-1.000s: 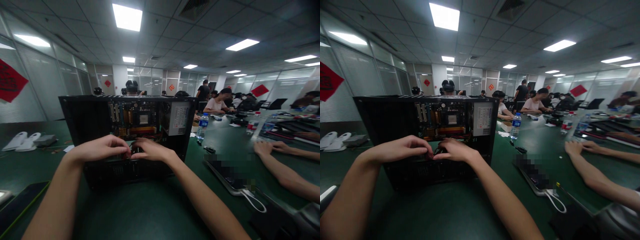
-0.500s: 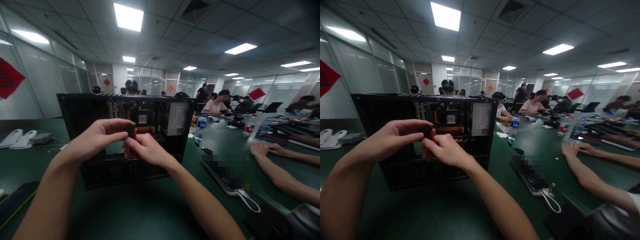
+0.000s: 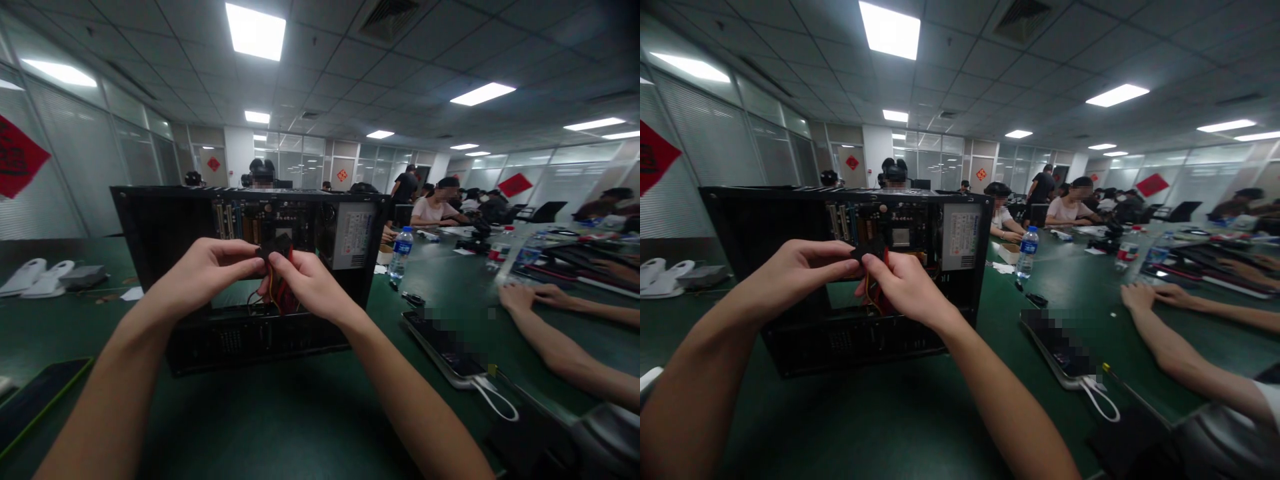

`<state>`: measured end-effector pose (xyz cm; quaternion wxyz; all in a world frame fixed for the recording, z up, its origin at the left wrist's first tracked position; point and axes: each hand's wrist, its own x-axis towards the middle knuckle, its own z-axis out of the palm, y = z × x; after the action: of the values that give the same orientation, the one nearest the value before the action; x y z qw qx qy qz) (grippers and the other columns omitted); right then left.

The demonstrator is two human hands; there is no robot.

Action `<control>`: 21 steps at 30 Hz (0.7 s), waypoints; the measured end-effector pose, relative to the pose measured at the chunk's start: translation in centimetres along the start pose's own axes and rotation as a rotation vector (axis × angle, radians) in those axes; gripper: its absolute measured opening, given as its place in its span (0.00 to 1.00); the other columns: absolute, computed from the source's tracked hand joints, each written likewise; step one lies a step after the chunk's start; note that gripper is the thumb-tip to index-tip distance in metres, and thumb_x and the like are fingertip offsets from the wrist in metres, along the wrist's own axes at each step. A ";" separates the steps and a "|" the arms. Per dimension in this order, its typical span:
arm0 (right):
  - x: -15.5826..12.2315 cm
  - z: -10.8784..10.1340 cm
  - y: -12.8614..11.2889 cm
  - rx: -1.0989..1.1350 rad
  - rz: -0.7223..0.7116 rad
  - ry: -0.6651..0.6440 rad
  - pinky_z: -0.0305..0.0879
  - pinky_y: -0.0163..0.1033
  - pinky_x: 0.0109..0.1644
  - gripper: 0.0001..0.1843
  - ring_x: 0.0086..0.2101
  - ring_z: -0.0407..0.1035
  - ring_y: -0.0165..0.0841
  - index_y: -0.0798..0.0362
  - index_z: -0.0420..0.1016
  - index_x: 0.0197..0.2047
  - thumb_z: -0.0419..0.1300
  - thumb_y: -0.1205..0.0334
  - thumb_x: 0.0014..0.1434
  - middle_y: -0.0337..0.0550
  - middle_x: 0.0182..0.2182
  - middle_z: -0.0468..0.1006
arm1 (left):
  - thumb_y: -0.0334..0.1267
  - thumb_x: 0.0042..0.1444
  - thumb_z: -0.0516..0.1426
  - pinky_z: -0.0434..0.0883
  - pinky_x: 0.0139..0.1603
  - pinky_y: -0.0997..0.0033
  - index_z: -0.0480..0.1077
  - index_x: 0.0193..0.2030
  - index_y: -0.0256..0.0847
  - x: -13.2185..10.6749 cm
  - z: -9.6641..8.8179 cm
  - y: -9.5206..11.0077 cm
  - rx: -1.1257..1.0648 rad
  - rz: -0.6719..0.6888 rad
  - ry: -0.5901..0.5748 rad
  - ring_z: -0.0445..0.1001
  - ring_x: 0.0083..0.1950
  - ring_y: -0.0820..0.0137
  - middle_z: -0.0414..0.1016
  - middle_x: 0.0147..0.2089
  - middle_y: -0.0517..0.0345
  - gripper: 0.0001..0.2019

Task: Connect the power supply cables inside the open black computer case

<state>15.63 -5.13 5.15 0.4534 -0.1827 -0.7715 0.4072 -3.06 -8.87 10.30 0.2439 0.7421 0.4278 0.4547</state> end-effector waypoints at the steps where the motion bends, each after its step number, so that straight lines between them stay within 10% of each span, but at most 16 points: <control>1: 0.1 -0.1 0.1 -0.018 -0.022 0.037 0.69 0.35 0.34 0.28 0.29 0.73 0.30 0.56 0.77 0.34 0.54 0.38 0.68 0.44 0.29 0.80 | 0.48 0.44 0.70 0.78 0.52 0.57 0.84 0.35 0.42 0.0 0.0 -0.1 -0.012 -0.002 0.014 0.81 0.44 0.55 0.84 0.36 0.52 0.15; 21: 0.3 -2.0 0.2 -0.044 -0.120 0.128 0.68 0.36 0.37 0.18 0.33 0.71 0.31 0.55 0.78 0.37 0.65 0.46 0.61 0.40 0.32 0.78 | 0.48 0.41 0.73 0.79 0.47 0.61 0.84 0.38 0.39 0.8 1.2 -2.1 -0.308 -0.094 0.058 0.81 0.40 0.61 0.85 0.37 0.49 0.19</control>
<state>17.13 -3.87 5.72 0.5212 -0.1715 -0.7593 0.3498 -2.67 -7.13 8.54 0.3631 0.6617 0.3941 0.5244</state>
